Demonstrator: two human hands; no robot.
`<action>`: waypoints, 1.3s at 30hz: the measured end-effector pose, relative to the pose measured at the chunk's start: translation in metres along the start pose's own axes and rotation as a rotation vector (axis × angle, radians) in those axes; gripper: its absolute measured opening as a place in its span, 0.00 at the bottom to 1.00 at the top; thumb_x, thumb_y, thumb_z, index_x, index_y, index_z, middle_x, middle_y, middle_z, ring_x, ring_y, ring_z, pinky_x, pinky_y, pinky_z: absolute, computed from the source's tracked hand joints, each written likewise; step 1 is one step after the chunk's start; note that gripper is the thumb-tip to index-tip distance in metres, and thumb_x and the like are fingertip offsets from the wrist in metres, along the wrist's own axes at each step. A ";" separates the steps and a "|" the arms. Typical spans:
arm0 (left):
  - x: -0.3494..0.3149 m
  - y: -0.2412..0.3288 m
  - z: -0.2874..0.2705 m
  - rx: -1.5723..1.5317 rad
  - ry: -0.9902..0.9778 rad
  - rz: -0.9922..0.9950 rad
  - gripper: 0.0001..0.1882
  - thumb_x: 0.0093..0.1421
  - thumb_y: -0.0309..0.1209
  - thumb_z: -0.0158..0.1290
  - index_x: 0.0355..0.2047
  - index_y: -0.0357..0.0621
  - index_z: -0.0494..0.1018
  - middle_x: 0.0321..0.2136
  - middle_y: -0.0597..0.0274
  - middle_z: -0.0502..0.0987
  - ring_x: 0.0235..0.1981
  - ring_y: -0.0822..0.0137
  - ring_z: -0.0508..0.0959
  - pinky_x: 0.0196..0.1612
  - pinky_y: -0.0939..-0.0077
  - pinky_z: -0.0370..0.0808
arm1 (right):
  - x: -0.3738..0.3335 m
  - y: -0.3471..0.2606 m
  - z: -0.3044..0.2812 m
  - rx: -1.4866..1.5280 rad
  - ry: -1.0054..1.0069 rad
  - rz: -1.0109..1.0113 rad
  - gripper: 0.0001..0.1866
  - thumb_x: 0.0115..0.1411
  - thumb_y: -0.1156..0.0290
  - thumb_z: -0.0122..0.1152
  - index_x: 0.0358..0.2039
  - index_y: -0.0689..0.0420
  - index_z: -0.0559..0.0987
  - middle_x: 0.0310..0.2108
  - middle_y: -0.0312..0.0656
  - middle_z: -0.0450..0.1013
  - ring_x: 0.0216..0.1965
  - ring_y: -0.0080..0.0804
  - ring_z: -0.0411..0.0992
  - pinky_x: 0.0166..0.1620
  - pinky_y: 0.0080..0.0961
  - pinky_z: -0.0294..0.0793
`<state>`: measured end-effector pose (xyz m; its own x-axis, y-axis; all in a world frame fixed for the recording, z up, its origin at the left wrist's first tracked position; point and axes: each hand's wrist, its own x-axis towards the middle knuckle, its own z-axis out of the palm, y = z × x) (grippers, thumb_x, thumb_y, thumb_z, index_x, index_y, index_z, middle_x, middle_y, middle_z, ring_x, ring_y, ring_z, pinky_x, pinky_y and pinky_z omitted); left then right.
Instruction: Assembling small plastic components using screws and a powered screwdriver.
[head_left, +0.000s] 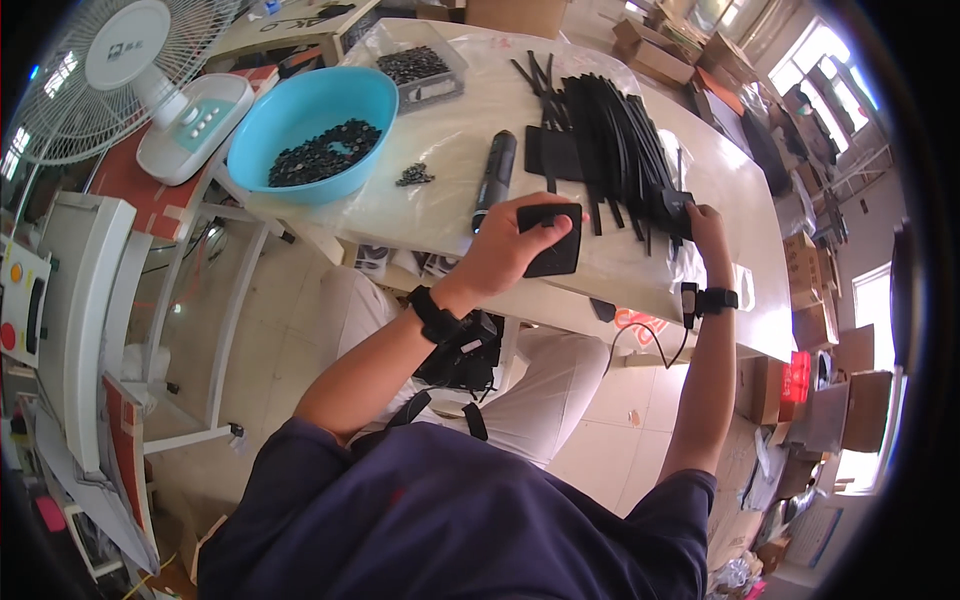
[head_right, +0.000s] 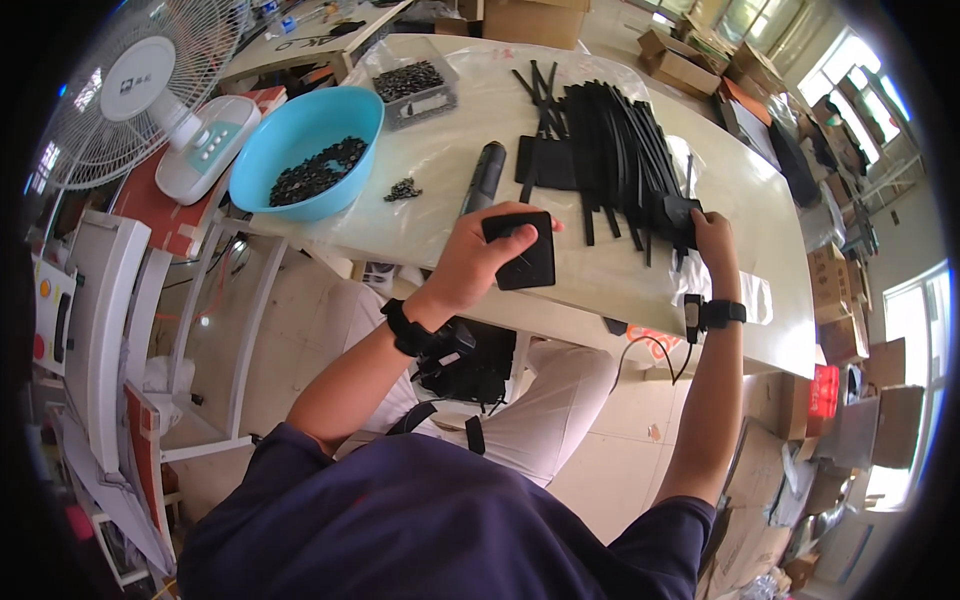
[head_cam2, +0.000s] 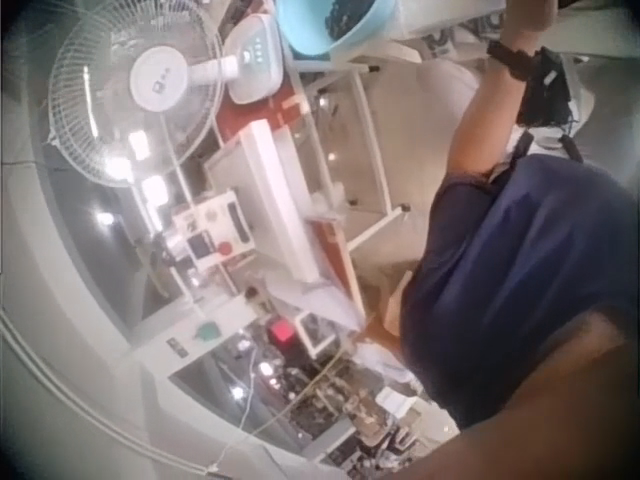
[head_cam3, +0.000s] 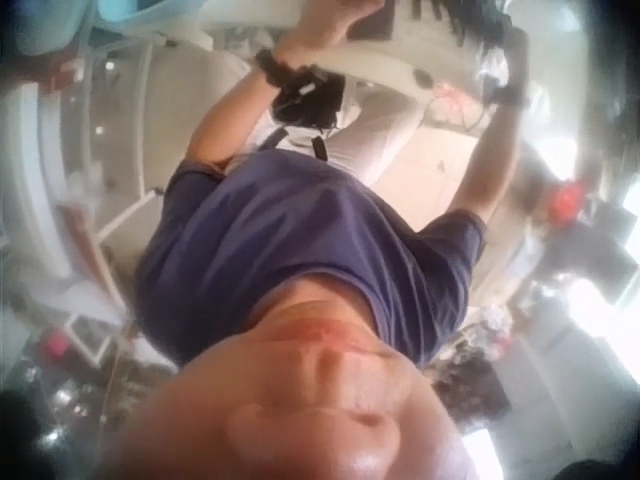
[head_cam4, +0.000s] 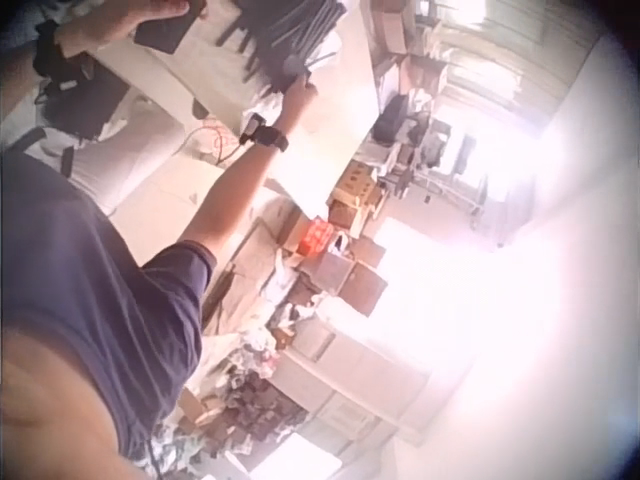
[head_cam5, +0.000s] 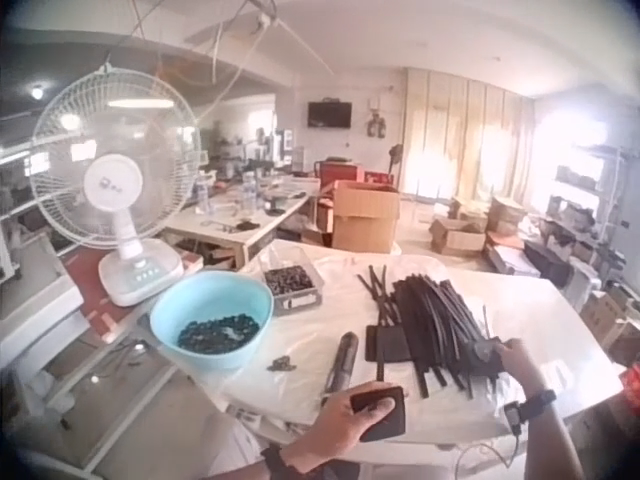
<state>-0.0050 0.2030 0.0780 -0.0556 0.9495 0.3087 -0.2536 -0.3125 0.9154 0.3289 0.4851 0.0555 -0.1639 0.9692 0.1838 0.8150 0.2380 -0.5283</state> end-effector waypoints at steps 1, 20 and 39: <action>-0.004 0.004 0.000 0.021 -0.022 0.018 0.15 0.68 0.34 0.54 0.48 0.35 0.76 0.44 0.60 0.81 0.45 0.73 0.78 0.51 0.76 0.73 | -0.003 0.003 0.001 -0.102 0.064 0.010 0.25 0.64 0.55 0.57 0.43 0.70 0.80 0.37 0.60 0.79 0.40 0.52 0.78 0.45 0.39 0.75; -0.140 0.077 -0.018 0.032 0.041 -0.203 0.27 0.61 0.22 0.56 0.58 0.38 0.58 0.50 0.58 0.66 0.47 0.67 0.78 0.50 0.76 0.73 | -0.306 -0.274 0.033 1.034 -0.640 -0.111 0.10 0.68 0.70 0.55 0.44 0.63 0.76 0.37 0.34 0.74 0.38 0.17 0.70 0.40 0.18 0.71; -0.196 0.066 -0.009 0.129 0.075 -0.453 0.12 0.62 0.27 0.58 0.44 0.33 0.73 0.34 0.63 0.80 0.35 0.79 0.78 0.37 0.83 0.76 | -0.369 -0.251 0.063 1.295 -0.485 0.161 0.08 0.68 0.71 0.57 0.37 0.63 0.78 0.31 0.34 0.75 0.33 0.18 0.72 0.39 0.17 0.73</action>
<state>-0.0199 -0.0038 0.0751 -0.0379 0.9889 -0.1439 -0.1469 0.1369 0.9796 0.1495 0.0713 0.0681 -0.5098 0.8529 -0.1129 -0.2019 -0.2462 -0.9480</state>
